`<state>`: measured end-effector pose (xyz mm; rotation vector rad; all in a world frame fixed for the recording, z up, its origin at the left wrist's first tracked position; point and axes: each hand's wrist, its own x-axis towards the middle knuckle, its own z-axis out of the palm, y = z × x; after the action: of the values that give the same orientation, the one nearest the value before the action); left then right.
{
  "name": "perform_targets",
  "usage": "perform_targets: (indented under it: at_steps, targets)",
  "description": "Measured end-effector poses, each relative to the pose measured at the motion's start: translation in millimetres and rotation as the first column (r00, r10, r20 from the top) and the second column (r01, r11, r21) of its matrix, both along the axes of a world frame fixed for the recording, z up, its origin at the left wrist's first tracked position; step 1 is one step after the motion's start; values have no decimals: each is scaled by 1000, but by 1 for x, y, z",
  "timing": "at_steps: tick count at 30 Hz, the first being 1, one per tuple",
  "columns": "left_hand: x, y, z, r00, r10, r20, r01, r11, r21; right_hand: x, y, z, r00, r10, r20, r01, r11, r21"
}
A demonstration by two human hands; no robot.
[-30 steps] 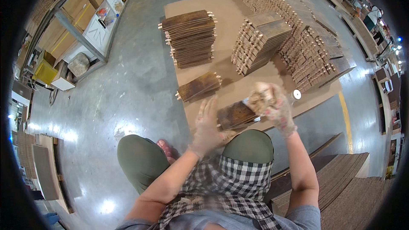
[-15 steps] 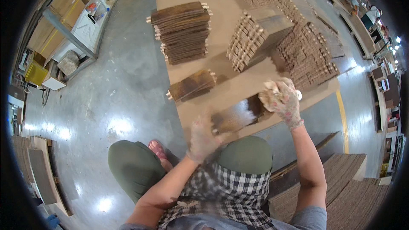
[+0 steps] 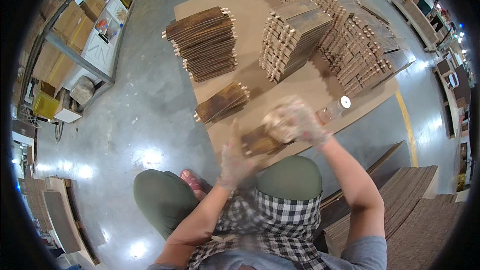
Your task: The person applies a liquid from a bottle to individual wooden slats and wipes each one with a cloth, handling the slats one at a time from a stack.
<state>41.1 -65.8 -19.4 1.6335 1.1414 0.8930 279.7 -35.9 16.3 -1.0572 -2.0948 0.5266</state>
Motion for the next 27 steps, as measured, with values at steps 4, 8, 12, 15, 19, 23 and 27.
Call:
perform_targets:
  at_steps: [4,8,12,15,19,23,27]
  targets:
    - [-2,4,-9,995,0,-104,8,997,74,-51,9,6,958,239,161,-258,959,114]
    - [2,1,-1,999,-12,51,10,1000,30,-23,23,-6,945,11,327,-113,949,294]
    - [6,1,-3,997,-27,70,27,1000,-4,18,20,-18,962,-227,148,196,960,202]
    - [-1,5,-10,999,-32,-26,34,995,90,-37,-5,9,999,7,54,-12,997,77]
    - [4,6,-9,999,-20,-44,25,992,125,13,5,-40,964,-260,52,256,964,76]
    - [-7,12,-13,934,48,-354,121,889,441,82,3,-14,690,-578,435,625,780,46]
    - [-17,14,-6,857,108,-505,194,839,509,67,-21,3,840,-537,79,457,621,-637]
